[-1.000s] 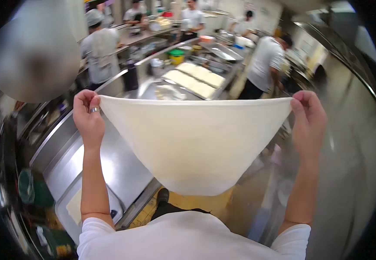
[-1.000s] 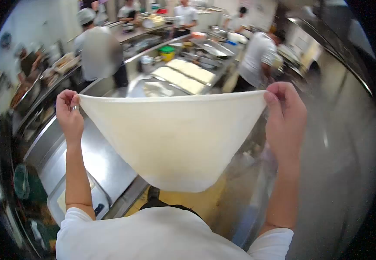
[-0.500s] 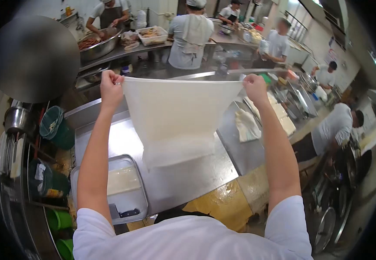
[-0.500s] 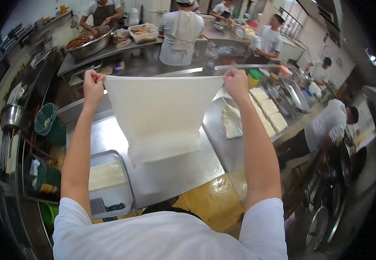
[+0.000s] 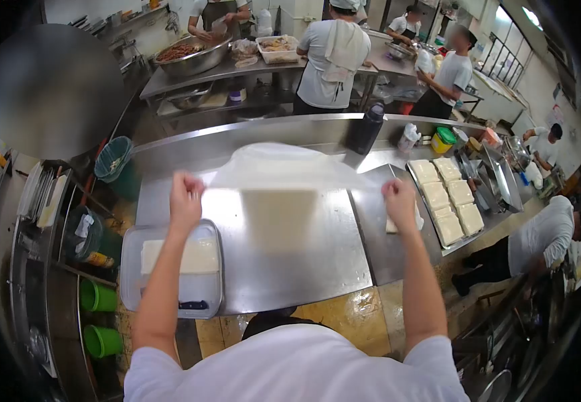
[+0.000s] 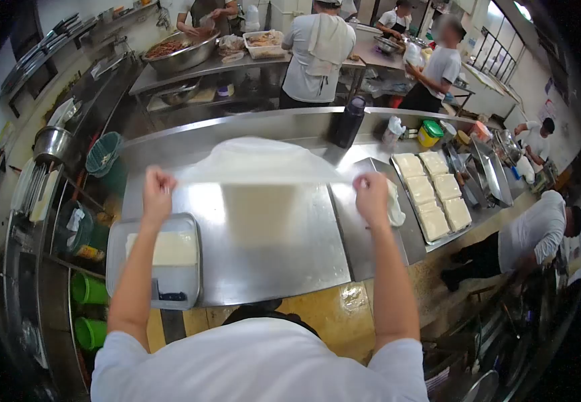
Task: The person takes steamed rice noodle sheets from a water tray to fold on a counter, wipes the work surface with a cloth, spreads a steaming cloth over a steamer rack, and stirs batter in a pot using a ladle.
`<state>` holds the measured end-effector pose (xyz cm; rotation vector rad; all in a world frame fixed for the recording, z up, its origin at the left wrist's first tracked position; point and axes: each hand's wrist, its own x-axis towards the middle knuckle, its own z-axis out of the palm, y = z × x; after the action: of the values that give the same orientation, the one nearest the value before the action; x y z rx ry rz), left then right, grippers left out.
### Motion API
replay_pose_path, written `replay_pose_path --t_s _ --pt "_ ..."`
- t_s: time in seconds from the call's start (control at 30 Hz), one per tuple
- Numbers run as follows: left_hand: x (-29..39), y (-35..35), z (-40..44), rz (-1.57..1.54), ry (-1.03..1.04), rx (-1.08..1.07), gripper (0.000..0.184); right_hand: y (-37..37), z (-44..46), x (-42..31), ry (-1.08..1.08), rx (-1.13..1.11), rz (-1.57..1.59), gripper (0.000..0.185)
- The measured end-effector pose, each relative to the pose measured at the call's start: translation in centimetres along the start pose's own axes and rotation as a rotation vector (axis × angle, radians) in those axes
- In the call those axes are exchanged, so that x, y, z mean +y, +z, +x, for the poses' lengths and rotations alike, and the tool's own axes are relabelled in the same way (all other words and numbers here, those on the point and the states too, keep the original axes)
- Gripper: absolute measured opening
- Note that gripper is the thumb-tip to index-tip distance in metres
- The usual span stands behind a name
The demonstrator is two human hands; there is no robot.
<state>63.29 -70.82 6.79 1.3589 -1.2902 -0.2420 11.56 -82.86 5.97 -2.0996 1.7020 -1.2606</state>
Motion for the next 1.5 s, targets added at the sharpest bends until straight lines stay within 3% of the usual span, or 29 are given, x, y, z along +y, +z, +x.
replay_pose_path --t_s 0.07,0.1,0.13,0.2,0.33,0.53,0.67,0.87,0.97,1.03,1.17,1.27,1.33,1.43,1.5 --pt "-2.3 -0.5 -9.5 0.138 -0.044 -0.101 0.012 1.8 -9.1 5.2 0.157 -0.137 0.028 0.002" --pt "-2.3 -0.6 -14.4 0.156 -0.213 -0.167 0.011 1.4 -13.8 4.5 0.011 -0.111 -0.157 0.007" --pt "-0.7 -1.0 -18.6 0.306 -0.326 -0.282 0.013 2.0 -19.0 7.2 0.082 -0.294 -0.217 0.005" --pt "-2.2 -1.7 -26.6 0.272 -0.552 -0.338 0.024 1.7 -27.7 9.1 0.120 -0.439 -0.360 0.005" --pt "-0.3 -0.3 -30.4 0.219 -0.708 -0.224 0.034 -1.0 -30.6 4.9 0.168 -0.529 -0.229 0.008" --pt "-3.0 8.7 -22.1 0.195 -0.432 -0.341 0.030 5.6 -21.9 5.2 0.119 -0.388 0.011 0.016" --pt "-5.9 15.3 -15.1 0.175 -0.389 -0.451 0.028 11.8 -10.4 4.7 0.293 -0.435 0.094 0.025" --pt "-11.9 20.7 -7.3 0.322 -0.215 -0.522 0.027 24.0 2.6 5.3 0.440 -0.527 -0.047 0.037" --pt "-15.4 21.8 -4.7 0.428 -0.123 -0.588 0.035 27.8 5.3 4.4 0.266 -0.708 -0.238 0.032" --pt "-16.8 22.0 -3.5 0.576 -0.047 -0.629 0.045 29.2 6.9 7.0 0.216 -0.640 -0.322 0.026" --pt "-18.0 21.8 -1.6 0.647 -0.142 -0.729 0.062 28.0 9.0 10.5 0.140 -0.339 -0.409 0.018" --pt "-17.9 21.9 -1.3 0.638 -0.096 -0.797 0.065 25.6 7.6 6.6 0.144 -0.250 -0.224 0.017" --pt "-17.2 22.2 -1.8 0.553 -0.047 -0.904 0.066 26.7 3.4 7.6 0.045 -0.644 -0.136 0.032" --pt "-18.1 23.0 -0.8 0.668 -0.039 -0.840 0.067 29.8 0.1 7.6 -0.204 -0.656 -0.374 0.059" --pt "-18.9 23.9 1.6 0.724 -0.067 -0.803 0.067 30.1 3.6 6.6 -0.041 -0.782 -0.485 0.067"
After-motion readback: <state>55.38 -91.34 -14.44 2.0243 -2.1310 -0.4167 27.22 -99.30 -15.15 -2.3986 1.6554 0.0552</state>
